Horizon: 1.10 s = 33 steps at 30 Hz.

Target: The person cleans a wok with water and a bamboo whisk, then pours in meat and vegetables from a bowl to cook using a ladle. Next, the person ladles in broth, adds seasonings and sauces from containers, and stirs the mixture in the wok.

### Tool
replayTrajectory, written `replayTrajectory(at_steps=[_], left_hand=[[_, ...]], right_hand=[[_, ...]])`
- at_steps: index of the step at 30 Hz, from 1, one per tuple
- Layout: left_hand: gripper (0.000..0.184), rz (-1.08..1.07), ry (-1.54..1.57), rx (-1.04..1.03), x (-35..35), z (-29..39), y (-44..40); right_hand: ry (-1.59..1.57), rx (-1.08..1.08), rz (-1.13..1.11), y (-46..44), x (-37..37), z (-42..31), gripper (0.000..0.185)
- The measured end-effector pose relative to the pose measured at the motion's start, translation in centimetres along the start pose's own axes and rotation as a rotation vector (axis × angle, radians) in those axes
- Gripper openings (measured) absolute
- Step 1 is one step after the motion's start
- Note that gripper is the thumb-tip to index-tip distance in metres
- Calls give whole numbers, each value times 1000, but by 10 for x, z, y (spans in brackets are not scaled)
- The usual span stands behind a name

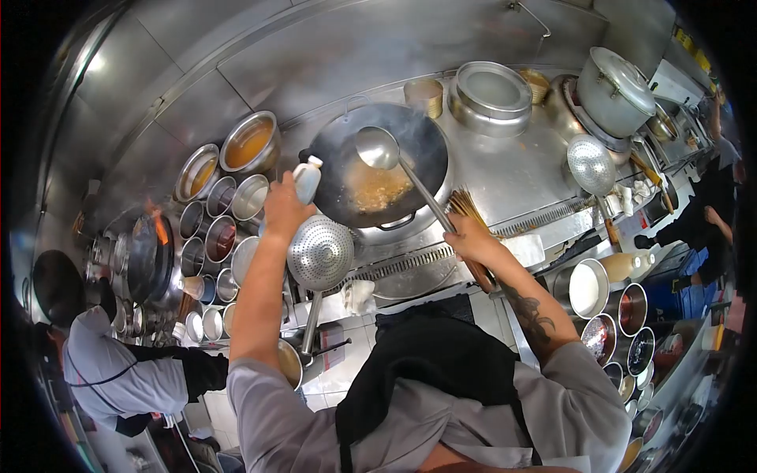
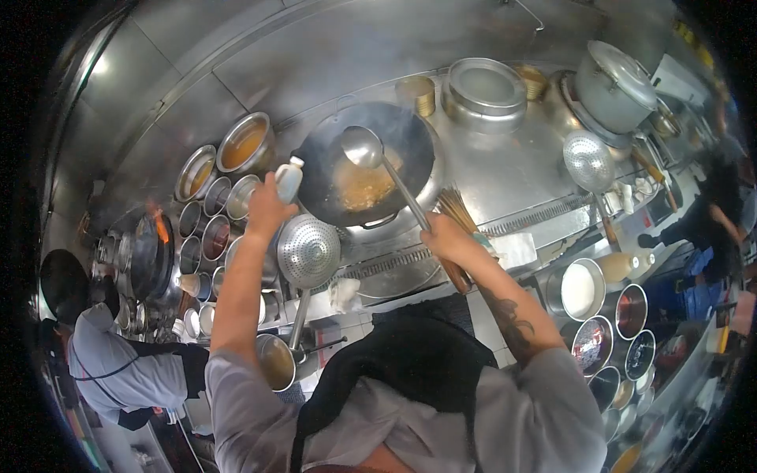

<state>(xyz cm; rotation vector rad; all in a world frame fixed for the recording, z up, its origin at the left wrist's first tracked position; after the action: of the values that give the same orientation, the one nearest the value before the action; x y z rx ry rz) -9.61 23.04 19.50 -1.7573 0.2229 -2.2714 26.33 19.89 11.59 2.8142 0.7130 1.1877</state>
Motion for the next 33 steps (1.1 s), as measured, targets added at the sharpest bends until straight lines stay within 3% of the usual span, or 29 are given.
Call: replayTrajectory(at_steps=[5, 8, 12, 14, 17, 24, 30, 32, 33], left_hand=[[69, -93, -422, 4, -33, 7, -6], [71, -103, -526, -30, -45, 7, -8], [66, -95, -549, -62, -51, 6, -8], [67, -112, -467, -43, -53, 6, -8], [67, -105, -186, 19, -41, 2, -3], [68, 238, 778, 145, 0, -61, 35], [68, 612, 763, 138, 70, -151, 90], [68, 708, 836, 136, 96, -189, 109], [72, 721, 751, 266, 128, -186, 125]], right_hand=[[-450, -100, -204, 3, -17, -1, 26], [-475, -58, -222, 10, -17, -15, 12], [-301, 19, -191, 11, -16, -23, 32], [-181, 53, -156, 12, -10, -32, 35], [291, 350, 198, 8, -7, -40, 38], [575, 248, 336, 5, 1, -13, 49], [701, -56, 148, -7, 9, 40, 47], [654, 66, 256, -6, 10, 25, 45], [626, 120, 311, -6, 11, 16, 44]])
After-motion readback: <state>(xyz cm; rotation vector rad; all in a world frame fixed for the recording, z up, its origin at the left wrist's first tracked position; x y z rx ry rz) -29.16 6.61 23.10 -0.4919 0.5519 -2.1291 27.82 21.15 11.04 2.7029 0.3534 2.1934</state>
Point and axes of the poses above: each hand's wrist, its own y-axis away from the middle knuckle, its own x-axis out of the back of the hand, z = x × y, the point moved 8 cm from there along -y, towards the middle knuckle, and after that the axes turned 10 degrees about y, right-handed, at the moved point
